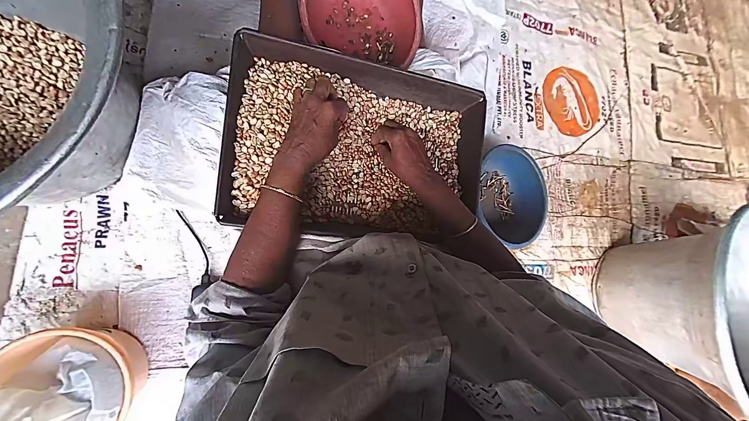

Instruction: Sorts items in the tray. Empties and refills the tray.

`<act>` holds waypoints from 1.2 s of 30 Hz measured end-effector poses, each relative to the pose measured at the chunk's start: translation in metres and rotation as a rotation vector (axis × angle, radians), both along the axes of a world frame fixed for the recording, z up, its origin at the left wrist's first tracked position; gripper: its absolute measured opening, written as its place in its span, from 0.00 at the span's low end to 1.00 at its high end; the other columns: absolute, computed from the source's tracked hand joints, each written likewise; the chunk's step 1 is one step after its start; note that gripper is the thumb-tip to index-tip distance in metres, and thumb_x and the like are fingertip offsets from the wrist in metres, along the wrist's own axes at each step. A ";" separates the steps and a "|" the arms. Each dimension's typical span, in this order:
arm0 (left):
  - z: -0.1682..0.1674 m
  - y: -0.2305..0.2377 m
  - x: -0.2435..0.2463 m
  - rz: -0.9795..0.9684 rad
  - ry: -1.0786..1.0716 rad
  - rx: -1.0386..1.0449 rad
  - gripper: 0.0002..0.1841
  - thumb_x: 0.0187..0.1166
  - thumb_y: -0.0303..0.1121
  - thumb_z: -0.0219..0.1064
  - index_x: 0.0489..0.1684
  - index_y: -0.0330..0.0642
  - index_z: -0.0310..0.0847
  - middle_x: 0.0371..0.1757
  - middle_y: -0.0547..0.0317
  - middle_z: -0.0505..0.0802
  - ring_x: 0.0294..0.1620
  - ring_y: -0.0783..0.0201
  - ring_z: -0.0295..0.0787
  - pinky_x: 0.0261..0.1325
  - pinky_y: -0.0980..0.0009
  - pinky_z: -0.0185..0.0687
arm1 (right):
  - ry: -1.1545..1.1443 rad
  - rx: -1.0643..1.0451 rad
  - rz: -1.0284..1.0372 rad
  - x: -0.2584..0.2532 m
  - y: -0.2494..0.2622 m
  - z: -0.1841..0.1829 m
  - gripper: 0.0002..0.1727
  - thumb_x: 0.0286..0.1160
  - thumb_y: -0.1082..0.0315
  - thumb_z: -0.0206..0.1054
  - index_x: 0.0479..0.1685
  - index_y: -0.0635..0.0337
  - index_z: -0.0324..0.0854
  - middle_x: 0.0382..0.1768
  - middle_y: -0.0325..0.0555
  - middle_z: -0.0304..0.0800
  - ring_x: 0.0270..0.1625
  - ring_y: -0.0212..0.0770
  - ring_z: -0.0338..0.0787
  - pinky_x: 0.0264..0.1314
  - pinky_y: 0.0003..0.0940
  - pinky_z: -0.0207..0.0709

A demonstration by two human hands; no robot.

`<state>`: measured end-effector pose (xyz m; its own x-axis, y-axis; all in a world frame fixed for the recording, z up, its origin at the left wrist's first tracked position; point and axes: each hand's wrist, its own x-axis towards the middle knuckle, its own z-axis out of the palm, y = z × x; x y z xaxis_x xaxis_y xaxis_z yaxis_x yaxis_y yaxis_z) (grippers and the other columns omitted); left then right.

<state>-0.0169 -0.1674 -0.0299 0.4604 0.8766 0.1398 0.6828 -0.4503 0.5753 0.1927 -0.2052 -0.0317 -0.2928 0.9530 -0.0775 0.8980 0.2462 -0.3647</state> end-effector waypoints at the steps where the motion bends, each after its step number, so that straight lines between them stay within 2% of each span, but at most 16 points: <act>1: 0.000 0.000 0.000 0.001 0.004 -0.002 0.09 0.79 0.22 0.62 0.45 0.33 0.90 0.63 0.33 0.84 0.73 0.31 0.74 0.75 0.31 0.64 | -0.001 0.015 -0.001 0.000 0.000 -0.003 0.10 0.79 0.74 0.63 0.49 0.65 0.89 0.54 0.59 0.91 0.57 0.59 0.92 0.60 0.57 0.83; 8: 0.000 0.000 0.000 0.006 -0.008 0.005 0.09 0.78 0.22 0.62 0.44 0.33 0.90 0.63 0.33 0.84 0.73 0.32 0.75 0.75 0.31 0.64 | -0.051 0.076 -0.047 -0.004 -0.002 -0.011 0.13 0.81 0.71 0.62 0.55 0.65 0.89 0.58 0.60 0.90 0.57 0.60 0.92 0.59 0.58 0.84; 14: 0.000 -0.001 0.000 0.006 0.004 0.015 0.09 0.78 0.22 0.63 0.45 0.33 0.90 0.63 0.33 0.84 0.73 0.31 0.75 0.74 0.30 0.65 | -0.149 0.183 -0.001 -0.009 -0.007 -0.015 0.13 0.84 0.69 0.60 0.48 0.67 0.90 0.54 0.61 0.91 0.51 0.61 0.94 0.48 0.56 0.86; 19: 0.001 -0.001 0.000 0.006 0.002 0.012 0.09 0.78 0.21 0.63 0.44 0.32 0.90 0.62 0.32 0.84 0.72 0.31 0.75 0.73 0.32 0.66 | -0.258 0.144 -0.002 -0.020 -0.017 -0.004 0.16 0.85 0.68 0.57 0.52 0.70 0.89 0.61 0.64 0.89 0.56 0.62 0.93 0.52 0.56 0.86; 26: 0.000 -0.002 0.002 0.008 0.013 0.012 0.09 0.78 0.23 0.63 0.46 0.32 0.89 0.64 0.32 0.83 0.74 0.30 0.74 0.75 0.29 0.63 | -0.238 0.211 -0.012 -0.017 -0.008 -0.013 0.14 0.80 0.69 0.59 0.43 0.70 0.88 0.52 0.63 0.91 0.45 0.62 0.94 0.41 0.57 0.84; 27: 0.000 -0.003 0.002 0.004 0.011 0.015 0.09 0.79 0.23 0.63 0.46 0.31 0.89 0.64 0.32 0.83 0.74 0.30 0.74 0.74 0.29 0.63 | -0.249 0.171 -0.008 -0.014 -0.006 -0.011 0.14 0.80 0.67 0.60 0.43 0.69 0.88 0.51 0.62 0.91 0.46 0.62 0.94 0.42 0.58 0.84; 29: 0.001 -0.003 0.002 -0.003 0.013 0.008 0.09 0.79 0.24 0.63 0.47 0.31 0.89 0.64 0.31 0.83 0.74 0.29 0.74 0.74 0.28 0.62 | -0.240 -0.015 -0.003 -0.009 0.005 0.008 0.15 0.82 0.63 0.62 0.45 0.66 0.89 0.51 0.61 0.92 0.54 0.63 0.92 0.53 0.63 0.80; 30: 0.002 -0.002 0.002 -0.001 0.019 0.002 0.09 0.79 0.24 0.64 0.47 0.31 0.89 0.64 0.31 0.83 0.74 0.29 0.74 0.74 0.28 0.62 | -0.186 -0.079 -0.002 -0.004 0.014 0.019 0.14 0.80 0.62 0.64 0.44 0.65 0.89 0.47 0.61 0.93 0.54 0.63 0.91 0.56 0.65 0.78; 31: 0.002 -0.002 0.002 0.001 0.025 -0.003 0.09 0.78 0.24 0.65 0.47 0.32 0.89 0.64 0.32 0.83 0.74 0.30 0.74 0.75 0.28 0.62 | -0.076 -0.077 -0.018 0.004 0.022 0.028 0.13 0.78 0.63 0.65 0.42 0.65 0.89 0.43 0.59 0.93 0.50 0.59 0.92 0.55 0.63 0.79; 32: 0.001 -0.002 0.002 0.002 0.025 -0.003 0.08 0.77 0.24 0.65 0.47 0.33 0.90 0.64 0.33 0.83 0.74 0.30 0.74 0.75 0.29 0.61 | 0.095 -0.024 -0.065 0.012 0.031 0.036 0.12 0.78 0.64 0.66 0.44 0.66 0.89 0.40 0.56 0.94 0.46 0.53 0.93 0.54 0.56 0.82; 33: 0.000 -0.001 0.001 0.002 0.026 -0.001 0.08 0.77 0.23 0.66 0.47 0.33 0.90 0.64 0.33 0.83 0.74 0.30 0.74 0.75 0.29 0.61 | 0.322 0.074 -0.132 0.020 0.040 0.043 0.13 0.79 0.66 0.67 0.48 0.70 0.87 0.38 0.53 0.94 0.39 0.46 0.94 0.48 0.46 0.87; 34: -0.001 -0.001 0.002 -0.001 0.025 0.003 0.08 0.76 0.23 0.66 0.46 0.33 0.90 0.65 0.32 0.83 0.75 0.29 0.73 0.76 0.28 0.61 | 0.581 0.144 -0.197 0.025 0.049 0.049 0.16 0.81 0.67 0.67 0.57 0.73 0.81 0.42 0.50 0.93 0.36 0.40 0.95 0.42 0.38 0.91; 35: -0.002 -0.002 0.002 -0.002 0.017 0.008 0.08 0.76 0.23 0.66 0.46 0.33 0.90 0.64 0.32 0.84 0.74 0.29 0.73 0.75 0.28 0.62 | 0.782 0.162 -0.247 0.030 0.056 0.057 0.22 0.83 0.67 0.66 0.68 0.74 0.72 0.47 0.51 0.91 0.38 0.40 0.95 0.42 0.37 0.93; 36: -0.002 -0.002 0.002 -0.002 0.008 0.013 0.08 0.76 0.23 0.66 0.46 0.33 0.90 0.63 0.32 0.84 0.74 0.29 0.74 0.74 0.28 0.62 | 0.876 0.172 -0.286 0.034 0.063 0.060 0.24 0.85 0.66 0.65 0.72 0.72 0.68 0.50 0.51 0.91 0.40 0.41 0.96 0.43 0.37 0.94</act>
<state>-0.0149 -0.1691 -0.0320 0.4629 0.8740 0.1475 0.6867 -0.4589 0.5639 0.2270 -0.1418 0.0287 0.0672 0.9756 0.2089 0.3552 0.1722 -0.9188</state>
